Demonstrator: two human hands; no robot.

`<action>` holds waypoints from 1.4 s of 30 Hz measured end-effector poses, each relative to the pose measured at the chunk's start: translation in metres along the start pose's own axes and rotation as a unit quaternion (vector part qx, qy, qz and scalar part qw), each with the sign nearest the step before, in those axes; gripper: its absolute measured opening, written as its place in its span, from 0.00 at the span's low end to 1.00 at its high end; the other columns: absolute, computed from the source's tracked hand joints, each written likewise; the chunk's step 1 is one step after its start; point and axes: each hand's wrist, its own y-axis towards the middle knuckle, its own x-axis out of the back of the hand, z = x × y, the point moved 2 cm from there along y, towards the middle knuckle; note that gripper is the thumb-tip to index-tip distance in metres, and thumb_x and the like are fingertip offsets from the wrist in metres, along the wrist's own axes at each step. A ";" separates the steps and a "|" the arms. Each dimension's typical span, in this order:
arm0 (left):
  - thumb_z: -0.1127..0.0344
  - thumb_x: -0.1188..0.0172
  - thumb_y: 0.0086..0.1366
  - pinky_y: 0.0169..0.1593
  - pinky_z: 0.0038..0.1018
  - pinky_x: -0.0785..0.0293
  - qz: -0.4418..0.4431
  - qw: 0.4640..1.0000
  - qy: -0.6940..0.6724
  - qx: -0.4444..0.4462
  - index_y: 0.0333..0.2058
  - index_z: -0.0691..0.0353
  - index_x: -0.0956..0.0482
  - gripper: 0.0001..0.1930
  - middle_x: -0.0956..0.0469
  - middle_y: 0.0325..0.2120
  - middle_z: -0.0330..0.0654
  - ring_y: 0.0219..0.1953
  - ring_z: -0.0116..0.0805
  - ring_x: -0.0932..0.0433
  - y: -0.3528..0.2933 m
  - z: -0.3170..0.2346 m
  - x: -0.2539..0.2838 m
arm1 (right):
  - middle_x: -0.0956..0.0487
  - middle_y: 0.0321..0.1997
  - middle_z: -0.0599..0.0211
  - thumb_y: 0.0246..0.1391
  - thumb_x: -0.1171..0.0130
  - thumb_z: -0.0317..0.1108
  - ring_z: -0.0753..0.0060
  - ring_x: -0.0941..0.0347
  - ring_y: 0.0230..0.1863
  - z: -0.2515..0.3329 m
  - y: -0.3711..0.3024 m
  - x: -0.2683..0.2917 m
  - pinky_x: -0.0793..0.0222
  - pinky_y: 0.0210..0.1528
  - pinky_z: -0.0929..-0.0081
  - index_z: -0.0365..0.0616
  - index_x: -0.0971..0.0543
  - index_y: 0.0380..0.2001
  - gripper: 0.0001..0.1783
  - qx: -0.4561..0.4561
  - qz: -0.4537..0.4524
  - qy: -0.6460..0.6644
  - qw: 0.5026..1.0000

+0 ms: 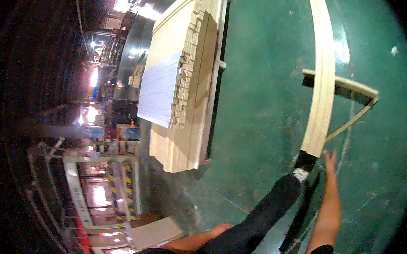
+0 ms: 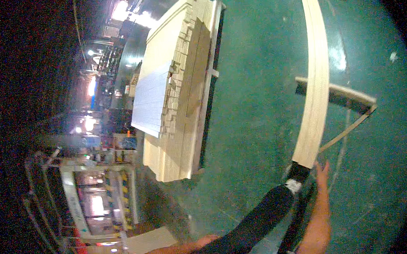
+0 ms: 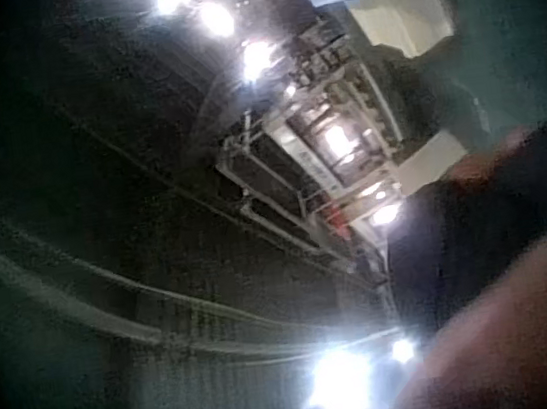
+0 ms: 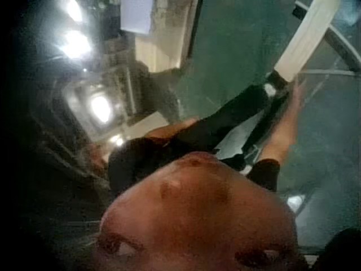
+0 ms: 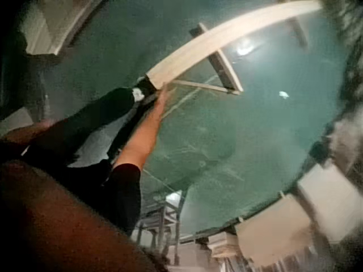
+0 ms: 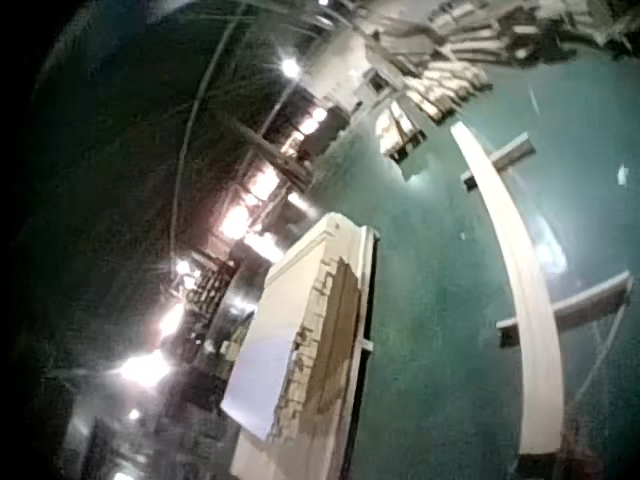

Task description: The person assembles a wooden furniture frame by attaching light-colored wooden slats to a purple slatted base. They use a pneumatic nail gun to secure the pieces, frequently walking to retrieve materials and repositioning the large frame on the workshop floor.

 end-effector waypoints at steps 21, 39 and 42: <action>0.59 0.47 0.75 0.42 0.26 0.26 -0.001 0.932 -0.306 0.195 0.44 0.60 0.24 0.11 0.19 0.36 0.37 0.36 0.26 0.22 0.177 -0.182 0.113 | 0.31 0.68 0.58 0.62 0.38 0.42 0.64 0.35 0.67 0.026 -0.111 0.018 0.42 0.70 0.67 0.44 0.48 0.76 0.45 0.024 -0.020 0.109 0.994; 0.33 0.41 0.57 0.53 0.49 0.28 0.143 0.900 -0.404 0.082 0.58 0.54 0.31 0.39 0.29 0.53 0.47 0.53 0.47 0.29 0.249 -0.543 0.069 | 0.32 0.70 0.48 0.53 0.37 0.67 0.50 0.37 0.70 0.168 -0.441 0.019 0.42 0.70 0.57 0.37 0.34 0.68 0.52 0.020 0.011 0.009 1.000; 0.31 0.38 0.54 0.55 0.52 0.28 0.113 0.901 -0.418 0.022 0.64 0.49 0.35 0.44 0.30 0.58 0.48 0.56 0.50 0.29 0.342 -0.533 0.133 | 0.23 0.60 0.46 0.53 0.38 0.64 0.48 0.29 0.62 0.203 -0.453 -0.011 0.35 0.61 0.51 0.35 0.25 0.60 0.45 0.067 -0.068 -0.026 0.995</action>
